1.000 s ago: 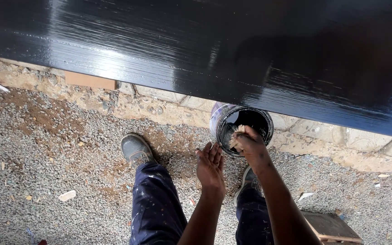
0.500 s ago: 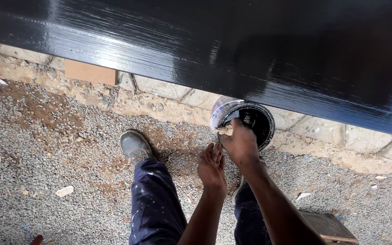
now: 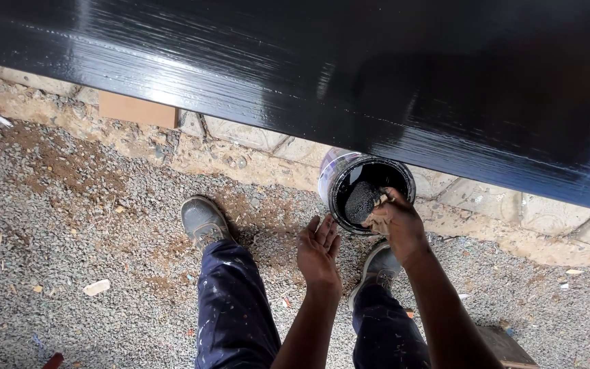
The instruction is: Applying black stain to a large wooden furniture panel using a cloth.
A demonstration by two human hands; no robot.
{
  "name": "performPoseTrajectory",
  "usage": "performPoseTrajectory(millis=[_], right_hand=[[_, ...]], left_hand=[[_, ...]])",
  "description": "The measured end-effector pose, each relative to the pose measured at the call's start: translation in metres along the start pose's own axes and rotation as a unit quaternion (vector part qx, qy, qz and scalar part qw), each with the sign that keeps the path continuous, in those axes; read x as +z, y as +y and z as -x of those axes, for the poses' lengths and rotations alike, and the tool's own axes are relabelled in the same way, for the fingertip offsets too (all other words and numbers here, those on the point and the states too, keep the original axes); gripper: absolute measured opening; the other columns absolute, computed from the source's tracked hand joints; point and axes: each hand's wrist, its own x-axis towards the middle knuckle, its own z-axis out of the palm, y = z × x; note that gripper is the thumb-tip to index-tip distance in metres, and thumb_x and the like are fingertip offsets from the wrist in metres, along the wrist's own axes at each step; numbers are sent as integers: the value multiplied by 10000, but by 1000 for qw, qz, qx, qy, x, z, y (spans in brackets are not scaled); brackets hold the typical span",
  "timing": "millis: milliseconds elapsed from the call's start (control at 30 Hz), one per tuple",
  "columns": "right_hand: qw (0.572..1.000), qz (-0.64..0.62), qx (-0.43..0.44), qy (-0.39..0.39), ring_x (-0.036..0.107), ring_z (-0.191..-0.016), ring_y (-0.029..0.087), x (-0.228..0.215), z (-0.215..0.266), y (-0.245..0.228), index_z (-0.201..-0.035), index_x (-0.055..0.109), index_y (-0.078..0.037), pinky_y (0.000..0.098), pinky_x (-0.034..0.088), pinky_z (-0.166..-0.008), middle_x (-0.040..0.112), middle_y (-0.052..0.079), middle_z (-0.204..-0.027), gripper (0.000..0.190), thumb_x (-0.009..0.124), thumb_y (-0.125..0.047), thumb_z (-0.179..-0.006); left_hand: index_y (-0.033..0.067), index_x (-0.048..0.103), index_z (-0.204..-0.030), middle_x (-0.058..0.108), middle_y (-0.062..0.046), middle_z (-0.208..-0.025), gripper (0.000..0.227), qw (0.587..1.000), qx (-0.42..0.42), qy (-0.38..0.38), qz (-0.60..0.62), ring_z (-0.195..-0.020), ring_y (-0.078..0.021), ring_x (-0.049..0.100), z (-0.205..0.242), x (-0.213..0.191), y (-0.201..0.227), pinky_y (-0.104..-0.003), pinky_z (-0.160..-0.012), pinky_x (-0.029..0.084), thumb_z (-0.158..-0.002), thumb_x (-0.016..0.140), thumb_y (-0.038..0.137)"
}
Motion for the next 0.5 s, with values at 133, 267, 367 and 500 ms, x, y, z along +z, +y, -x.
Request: performPoseTrajectory(millis=[133,267,367,500], right_hand=[[990,-120,79,-3,415,-1018,319,-1,-8,22,-1582,410,-108,508,387,-879,395,229,-1231,707,509,-103,-882],[957,-255,141,8,455,-837,329,3,-43,58,-1106,518,-51,504,371,-693,372,97,-961,275,594,-15,-844],[931,-309,196,8,542,-937,383,6,-43,60,-1014,370,-73,494,414,-679,424,142,-970,274,613,-103,-891],[877,-422,226,-46,60,-1529,500,6,60,-35,-1487,295,-34,572,476,-1102,26,224,-1624,629,599,-214,-967]], left_hand=[[91,481,-1517,630,-181,-1469,603,1000,11,13,-24,-1443,-354,508,2,5,2,-521,-1180,367,-1092,174,387],[91,492,-1501,641,-186,-1451,583,999,-1,26,-23,-1410,-361,543,-8,-2,-4,-526,-1157,397,-1086,218,394],[93,494,-1501,636,-190,-1453,577,998,-9,29,-53,-1404,-362,550,-9,-7,-2,-525,-1157,402,-1090,219,390],[91,523,-1476,692,-169,-1378,512,974,9,8,-227,-1335,-350,611,29,2,36,-513,-1139,422,-1081,329,352]])
